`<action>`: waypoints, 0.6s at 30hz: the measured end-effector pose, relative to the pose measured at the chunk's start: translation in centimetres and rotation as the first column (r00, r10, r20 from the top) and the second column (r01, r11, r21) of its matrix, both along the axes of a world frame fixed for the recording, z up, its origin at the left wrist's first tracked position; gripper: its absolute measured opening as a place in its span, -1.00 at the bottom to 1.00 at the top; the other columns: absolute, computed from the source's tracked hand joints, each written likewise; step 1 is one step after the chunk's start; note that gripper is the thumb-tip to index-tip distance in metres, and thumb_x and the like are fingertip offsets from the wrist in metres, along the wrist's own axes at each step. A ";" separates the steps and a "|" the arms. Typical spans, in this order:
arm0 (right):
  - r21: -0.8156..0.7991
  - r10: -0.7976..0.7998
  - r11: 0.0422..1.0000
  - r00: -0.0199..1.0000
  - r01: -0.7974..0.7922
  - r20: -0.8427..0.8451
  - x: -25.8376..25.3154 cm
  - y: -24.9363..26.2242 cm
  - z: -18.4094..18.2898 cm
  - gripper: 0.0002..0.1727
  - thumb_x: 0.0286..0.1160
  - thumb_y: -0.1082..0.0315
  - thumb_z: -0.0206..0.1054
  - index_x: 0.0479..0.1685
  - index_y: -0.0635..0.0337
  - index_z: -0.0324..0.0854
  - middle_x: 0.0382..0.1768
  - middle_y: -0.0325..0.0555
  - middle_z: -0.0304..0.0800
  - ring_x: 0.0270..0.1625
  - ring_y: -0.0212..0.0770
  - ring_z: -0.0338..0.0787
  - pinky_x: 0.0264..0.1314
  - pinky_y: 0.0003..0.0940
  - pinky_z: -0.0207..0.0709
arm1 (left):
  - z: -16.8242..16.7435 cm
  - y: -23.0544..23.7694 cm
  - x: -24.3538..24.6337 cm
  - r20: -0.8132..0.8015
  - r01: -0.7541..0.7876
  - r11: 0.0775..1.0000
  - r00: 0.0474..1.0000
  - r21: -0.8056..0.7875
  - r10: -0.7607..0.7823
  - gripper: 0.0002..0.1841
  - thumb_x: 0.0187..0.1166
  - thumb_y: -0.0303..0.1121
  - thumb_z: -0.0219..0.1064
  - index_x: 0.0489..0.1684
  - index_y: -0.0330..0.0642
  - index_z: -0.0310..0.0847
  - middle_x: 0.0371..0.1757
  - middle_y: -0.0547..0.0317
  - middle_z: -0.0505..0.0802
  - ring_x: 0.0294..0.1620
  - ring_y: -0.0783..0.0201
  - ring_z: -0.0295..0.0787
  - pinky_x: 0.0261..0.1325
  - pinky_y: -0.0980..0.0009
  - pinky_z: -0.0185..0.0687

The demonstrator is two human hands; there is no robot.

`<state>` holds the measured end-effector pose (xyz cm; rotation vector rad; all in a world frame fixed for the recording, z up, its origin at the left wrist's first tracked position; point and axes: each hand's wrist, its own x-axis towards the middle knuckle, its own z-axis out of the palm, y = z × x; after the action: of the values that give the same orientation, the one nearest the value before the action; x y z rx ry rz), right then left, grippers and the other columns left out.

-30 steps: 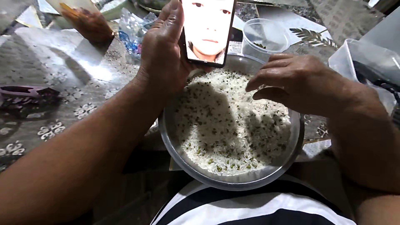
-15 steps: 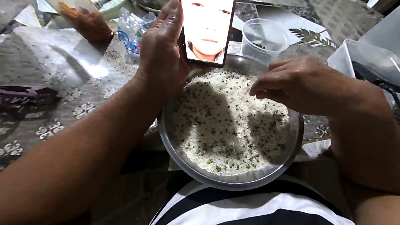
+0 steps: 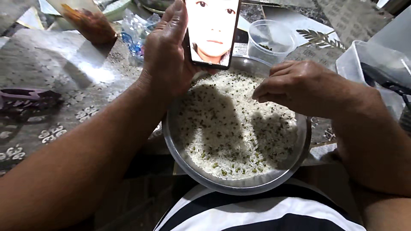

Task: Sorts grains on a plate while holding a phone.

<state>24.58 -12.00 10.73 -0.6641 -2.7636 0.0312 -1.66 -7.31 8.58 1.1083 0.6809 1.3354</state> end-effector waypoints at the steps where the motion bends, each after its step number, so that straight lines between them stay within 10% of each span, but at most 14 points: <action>1: -0.002 -0.005 1.000 1.000 0.005 0.008 0.1 0.0 0.1 -0.78 0.67 0.34 0.25 -0.17 0.13 0.84 -0.44 -0.17 0.80 -0.30 -0.23 0.74 -0.15 -0.36 0.56 | 0.0 0.1 0.0 -0.005 0.003 1.000 1.000 0.009 -0.003 -0.61 0.95 -0.16 -0.28 0.47 0.00 0.38 0.15 0.07 0.84 0.05 0.07 0.91 -0.06 0.10 0.92; 13: -0.067 -0.089 0.993 0.993 0.095 0.080 -0.9 1.5 -2.4 -0.87 0.52 0.42 0.37 -0.16 0.12 0.85 -0.21 -0.05 0.86 -0.04 0.03 0.80 0.08 -0.04 0.63 | 0.1 -0.1 0.1 -0.021 -0.021 1.000 1.000 -0.010 0.021 -0.62 0.95 -0.19 -0.25 0.47 0.01 0.39 0.14 0.10 0.86 0.03 0.07 0.92 -0.08 0.09 0.93; 18: 0.006 -0.052 0.999 0.999 0.052 -0.015 -0.4 1.0 -1.1 -0.84 0.60 0.43 0.29 -0.19 0.18 0.81 -0.33 -0.09 0.85 -0.18 -0.08 0.78 -0.02 -0.21 0.61 | 0.0 0.1 -0.1 -0.027 -0.004 1.000 1.000 0.006 0.004 -0.61 0.95 -0.18 -0.28 0.48 0.00 0.38 0.16 0.08 0.85 0.04 0.06 0.92 -0.09 0.09 0.93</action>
<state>24.16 -11.01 9.60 -0.7312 -2.7295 0.0162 -1.75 -7.25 8.57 1.1322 0.6999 1.3290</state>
